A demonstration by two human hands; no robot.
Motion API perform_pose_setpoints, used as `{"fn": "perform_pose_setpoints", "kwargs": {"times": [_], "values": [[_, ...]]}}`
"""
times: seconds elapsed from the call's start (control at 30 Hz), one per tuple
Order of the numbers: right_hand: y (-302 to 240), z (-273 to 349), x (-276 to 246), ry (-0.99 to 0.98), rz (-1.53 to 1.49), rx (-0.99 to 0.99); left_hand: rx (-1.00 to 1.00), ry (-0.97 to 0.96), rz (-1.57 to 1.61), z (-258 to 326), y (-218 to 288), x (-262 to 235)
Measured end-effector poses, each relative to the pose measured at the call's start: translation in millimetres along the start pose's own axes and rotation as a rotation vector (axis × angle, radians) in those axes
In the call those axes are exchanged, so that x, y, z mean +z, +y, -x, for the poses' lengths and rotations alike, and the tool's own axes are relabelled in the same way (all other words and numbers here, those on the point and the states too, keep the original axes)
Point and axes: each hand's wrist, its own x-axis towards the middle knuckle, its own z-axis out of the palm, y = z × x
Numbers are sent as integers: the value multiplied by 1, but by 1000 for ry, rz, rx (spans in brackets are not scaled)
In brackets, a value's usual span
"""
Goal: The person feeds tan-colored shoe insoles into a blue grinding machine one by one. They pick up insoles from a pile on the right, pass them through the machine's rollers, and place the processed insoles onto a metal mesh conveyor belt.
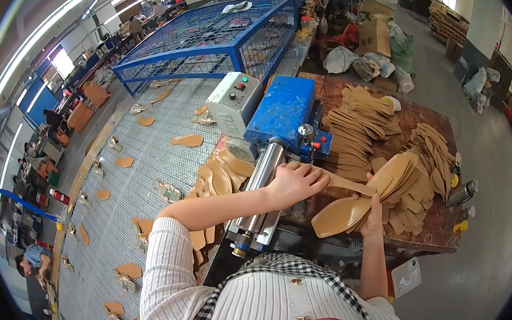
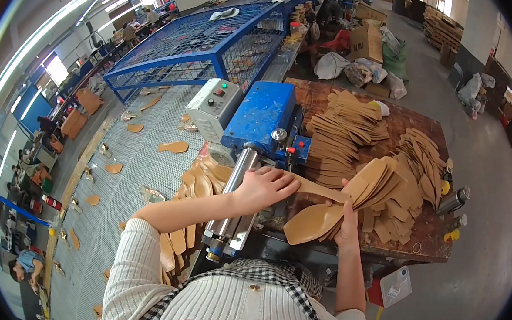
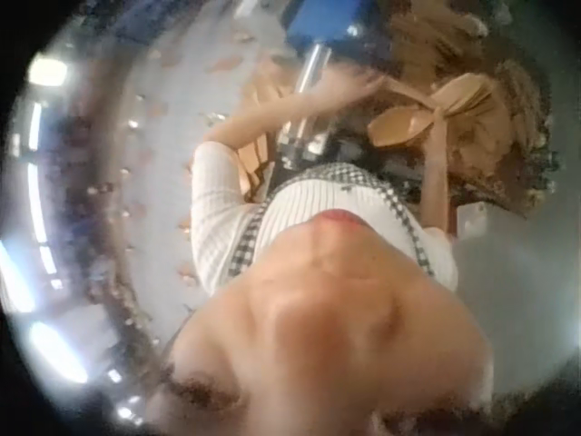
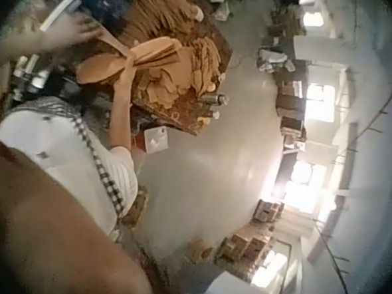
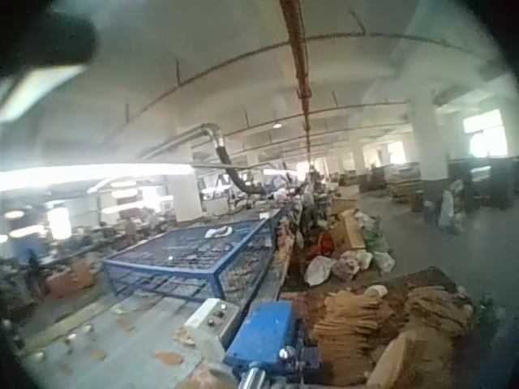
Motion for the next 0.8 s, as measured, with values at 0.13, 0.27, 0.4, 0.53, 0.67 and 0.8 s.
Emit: {"fn": "perform_pose_setpoints", "kwargs": {"times": [0.13,0.27,0.4,0.53,0.67,0.8], "values": [[-3,-7,-26,79,3,237,88,18,-120,-2,2,23],[9,-10,-37,101,191,319,52,-53,-110,9,5,40],[20,-15,-36,29,423,281,-29,-373,13,24,10,36],[50,-20,-35,-129,434,317,-8,-560,101,39,5,-1],[83,-18,-13,-205,513,228,-282,-558,559,62,-35,-61],[92,-23,28,-266,598,178,-544,-956,-144,144,-48,-63]]}}
